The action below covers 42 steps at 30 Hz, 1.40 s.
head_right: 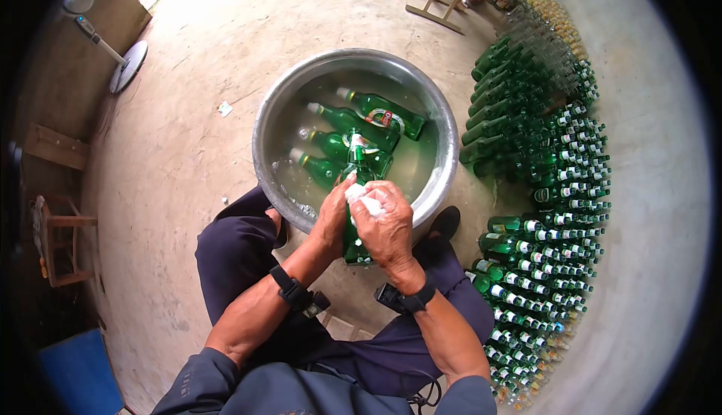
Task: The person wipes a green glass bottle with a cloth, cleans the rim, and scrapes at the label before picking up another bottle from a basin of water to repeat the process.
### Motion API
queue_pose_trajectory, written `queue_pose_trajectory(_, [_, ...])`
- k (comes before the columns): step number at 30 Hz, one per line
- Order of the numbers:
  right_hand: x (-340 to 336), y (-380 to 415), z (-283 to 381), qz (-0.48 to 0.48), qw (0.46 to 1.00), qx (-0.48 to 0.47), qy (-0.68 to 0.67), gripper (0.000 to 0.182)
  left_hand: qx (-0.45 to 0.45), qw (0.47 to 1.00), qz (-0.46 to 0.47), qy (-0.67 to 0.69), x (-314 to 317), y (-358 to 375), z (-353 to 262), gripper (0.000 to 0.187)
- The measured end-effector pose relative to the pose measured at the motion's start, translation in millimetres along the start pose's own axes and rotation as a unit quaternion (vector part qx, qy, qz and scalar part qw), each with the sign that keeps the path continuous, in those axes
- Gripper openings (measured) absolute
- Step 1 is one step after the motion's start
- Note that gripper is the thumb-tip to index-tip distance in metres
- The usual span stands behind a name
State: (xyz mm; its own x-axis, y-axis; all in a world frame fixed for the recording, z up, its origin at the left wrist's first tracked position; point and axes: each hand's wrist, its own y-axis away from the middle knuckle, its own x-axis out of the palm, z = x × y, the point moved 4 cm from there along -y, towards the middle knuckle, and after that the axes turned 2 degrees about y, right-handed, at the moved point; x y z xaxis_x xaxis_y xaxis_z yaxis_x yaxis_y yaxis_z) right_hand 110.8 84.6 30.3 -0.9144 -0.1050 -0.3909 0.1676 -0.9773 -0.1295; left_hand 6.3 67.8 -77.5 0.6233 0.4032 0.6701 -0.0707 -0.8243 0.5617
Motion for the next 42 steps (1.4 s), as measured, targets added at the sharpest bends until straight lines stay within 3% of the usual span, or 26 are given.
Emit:
queue_pose_trajectory(2, [3.5, 4.8, 14.3, 0.025, 0.995, -0.094, 0.021, 0.011, 0.017, 0.999, 0.041, 0.0, -8.4, -5.5, 0.0, 0.032])
queue_pose_trajectory(5, [6.8, 3.2, 6.5, 0.029, 0.997, -0.064, -0.012, 0.011, 0.008, 0.998, 0.054, 0.006, 2.1, 7.3, -3.8, 0.029])
queue_pose_trajectory(7, [4.8, -5.6, 0.4, 0.024, 0.997, -0.069, -0.005, 0.012, 0.053, 0.995, 0.081, -0.022, 17.9, 18.3, -11.8, 0.026])
queue_pose_trajectory(9, [1.9, -9.8, -2.6, -0.009, 0.999, -0.022, -0.033, 0.014, 0.029, 0.996, 0.053, -0.062, 17.2, 20.6, -10.7, 0.023])
queue_pose_trajectory(11, [1.4, -5.2, 7.8, -0.016, 0.999, -0.013, -0.049, 0.014, 0.011, 1.0, 0.018, -0.019, 30.1, 30.6, -19.4, 0.022])
queue_pose_trajectory(15, [2.8, 10.9, 33.2, 0.049, 0.981, -0.175, 0.072, 0.01, 0.081, 0.996, -0.011, -0.028, 19.0, 21.2, -30.8, 0.025])
queue_pose_trajectory(16, [4.2, 12.1, 34.0, 0.049, 0.976, -0.19, 0.09, 0.011, 0.244, 0.933, -0.002, -0.265, 7.0, 18.0, -35.3, 0.027])
queue_pose_trajectory(17, [5.6, 13.3, 34.5, 0.049, 0.972, -0.203, 0.108, 0.011, 0.385, 0.789, 0.007, -0.48, 9.6, 22.9, -36.9, 0.031])
queue_pose_trajectory(18, [6.5, 12.8, 29.2, 0.047, 0.973, -0.201, 0.109, 0.011, 0.383, 0.789, 0.011, -0.481, 8.1, 19.7, -27.1, 0.031])
queue_pose_trajectory(19, [5.8, 7.1, 20.2, 0.019, 0.984, -0.154, 0.091, 0.013, 0.299, 0.902, 0.013, -0.312, 11.3, 16.0, -21.4, 0.029])
queue_pose_trajectory(20, [3.8, 1.8, 14.3, -0.008, 0.991, -0.109, 0.072, 0.016, 0.2, 0.971, 0.012, -0.128, 12.2, 13.2, -13.8, 0.027])
queue_pose_trajectory(21, [-0.2, -1.5, 7.4, -0.018, 0.999, -0.02, 0.043, 0.017, 0.12, 0.985, 0.07, -0.103, -0.4, 1.8, 1.4, 0.037])
queue_pose_trajectory(23, [-5.7, -11.4, -0.3, -0.03, 1.0, 0.004, 0.005, 0.018, 0.158, 0.957, 0.08, -0.231, -3.0, 3.8, 1.5, 0.05])
queue_pose_trajectory(25, [-8.5, -8.0, 4.0, -0.027, 1.0, -0.007, 0.015, 0.017, 0.188, 0.942, 0.106, -0.259, -3.3, -0.2, 5.9, 0.052])
queue_pose_trajectory(27, [-8.8, 2.1, 17.3, -0.039, 0.988, -0.126, 0.078, 0.016, 0.172, 0.977, 0.051, -0.112, -12.0, -13.6, 12.0, 0.048])
queue_pose_trajectory(28, [-8.8, 6.8, 31.5, -0.007, 0.977, -0.179, 0.114, 0.016, 0.041, 0.999, -0.013, 0.023, 28.5, 25.5, -19.6, 0.041])
queue_pose_trajectory(29, [-8.3, 10.6, 40.5, 0.027, 0.968, -0.225, 0.104, 0.016, 0.069, 0.997, -0.006, -0.034, 29.3, 29.4, -27.6, 0.037])
queue_pose_trajectory(31, [-6.5, 11.8, 38.5, 0.03, 0.97, -0.221, 0.097, 0.015, 0.096, 0.994, -0.025, -0.044, 33.9, 34.0, -30.8, 0.031])
queue_pose_trajectory(34, [-6.6, 2.8, 16.8, -0.009, 0.994, -0.103, 0.048, 0.015, 0.091, 0.994, 0.006, -0.056, 20.3, 19.0, -16.6, 0.027])
queue_pose_trajectory(35, [-7.4, -0.2, 15.6, -0.012, 0.993, -0.105, 0.048, 0.015, 0.093, 0.994, 0.009, -0.057, 20.7, 20.8, -14.5, 0.027])
queue_pose_trajectory(37, [-9.1, -6.6, 8.9, -0.048, 0.997, -0.047, 0.023, 0.016, 0.05, 0.997, 0.05, -0.034, 22.1, 26.5, -9.7, 0.037])
queue_pose_trajectory(42, [-15.3, -9.6, 6.2, -0.063, 0.996, -0.059, -0.007, 0.018, 0.042, 0.995, 0.081, -0.035, 34.5, 42.1, -10.7, 0.042])
